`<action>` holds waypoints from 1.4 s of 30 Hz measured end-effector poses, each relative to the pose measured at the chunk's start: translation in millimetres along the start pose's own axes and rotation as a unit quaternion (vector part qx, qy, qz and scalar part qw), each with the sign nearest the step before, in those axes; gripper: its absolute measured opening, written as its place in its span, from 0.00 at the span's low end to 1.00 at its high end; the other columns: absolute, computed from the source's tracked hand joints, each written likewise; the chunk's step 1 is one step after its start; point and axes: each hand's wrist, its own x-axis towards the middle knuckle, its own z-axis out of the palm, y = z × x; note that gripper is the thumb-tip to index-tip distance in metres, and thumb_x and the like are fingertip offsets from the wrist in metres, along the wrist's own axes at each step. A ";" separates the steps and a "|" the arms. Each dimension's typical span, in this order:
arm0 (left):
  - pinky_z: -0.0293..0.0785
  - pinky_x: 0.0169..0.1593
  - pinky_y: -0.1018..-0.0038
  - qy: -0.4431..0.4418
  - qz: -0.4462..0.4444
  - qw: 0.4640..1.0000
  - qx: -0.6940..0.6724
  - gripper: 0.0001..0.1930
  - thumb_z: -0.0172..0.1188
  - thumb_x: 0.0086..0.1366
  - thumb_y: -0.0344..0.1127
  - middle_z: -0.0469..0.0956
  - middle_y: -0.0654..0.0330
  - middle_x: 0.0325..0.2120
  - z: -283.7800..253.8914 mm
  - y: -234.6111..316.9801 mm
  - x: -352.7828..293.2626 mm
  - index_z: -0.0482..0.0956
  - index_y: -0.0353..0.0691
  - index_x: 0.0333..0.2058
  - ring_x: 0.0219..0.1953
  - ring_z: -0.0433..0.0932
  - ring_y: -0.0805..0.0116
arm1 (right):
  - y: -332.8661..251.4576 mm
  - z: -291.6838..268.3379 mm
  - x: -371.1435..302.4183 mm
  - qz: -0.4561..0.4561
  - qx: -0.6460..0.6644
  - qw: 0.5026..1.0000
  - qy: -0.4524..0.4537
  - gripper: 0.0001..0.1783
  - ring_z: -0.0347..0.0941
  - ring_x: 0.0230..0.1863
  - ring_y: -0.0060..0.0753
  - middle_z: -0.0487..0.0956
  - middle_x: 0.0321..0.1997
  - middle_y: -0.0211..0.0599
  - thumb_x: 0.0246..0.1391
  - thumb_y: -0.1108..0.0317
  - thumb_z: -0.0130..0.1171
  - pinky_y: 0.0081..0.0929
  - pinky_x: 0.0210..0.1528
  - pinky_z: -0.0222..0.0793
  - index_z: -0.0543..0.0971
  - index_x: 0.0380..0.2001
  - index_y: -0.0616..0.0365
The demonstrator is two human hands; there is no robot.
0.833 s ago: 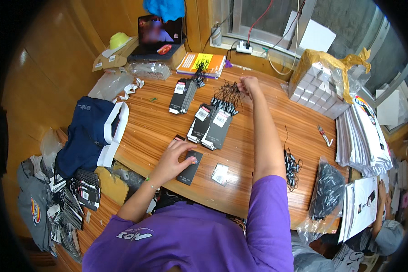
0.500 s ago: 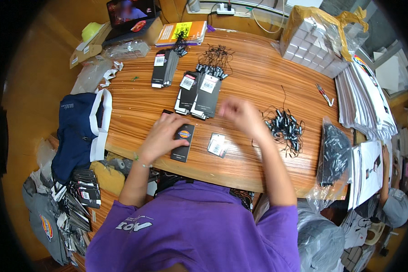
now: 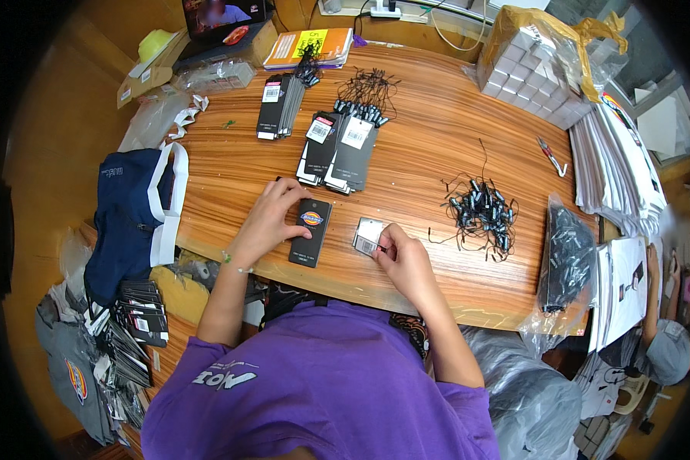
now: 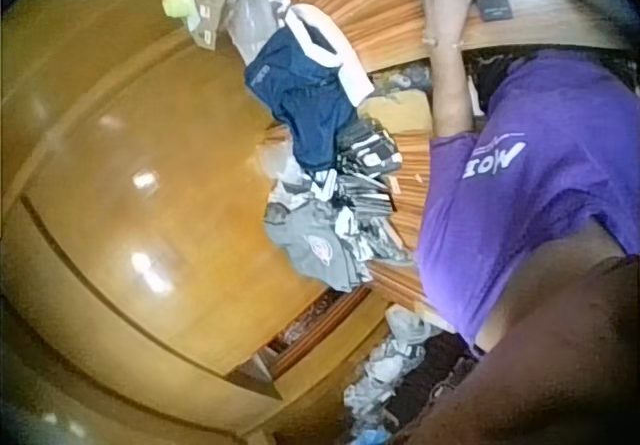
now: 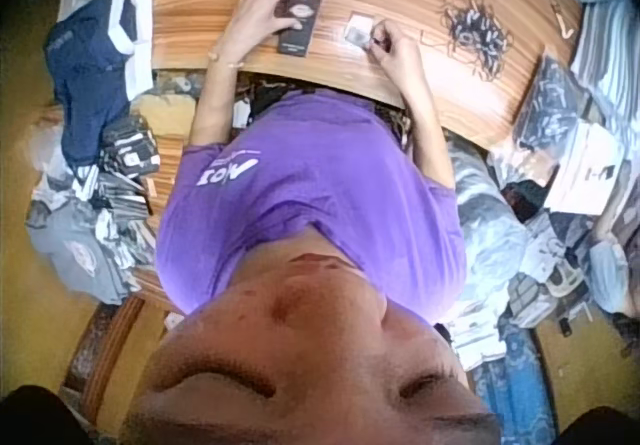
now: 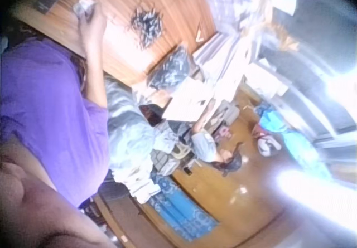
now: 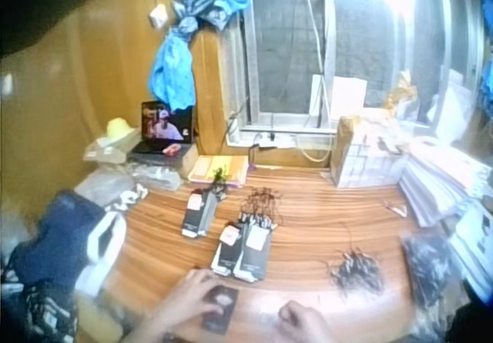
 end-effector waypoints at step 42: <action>0.71 0.45 0.80 -0.099 -0.148 0.803 -0.568 0.09 0.54 0.60 0.23 0.77 0.56 0.37 33.8 65.2 -13.0 0.73 0.31 0.40 0.39 0.76 0.75 | 43.5 -152.0 -44.0 -0.038 0.154 0.918 0.363 0.06 0.66 0.28 0.16 0.73 0.28 0.26 0.55 0.73 0.52 0.13 0.32 0.63 0.75 0.34 0.65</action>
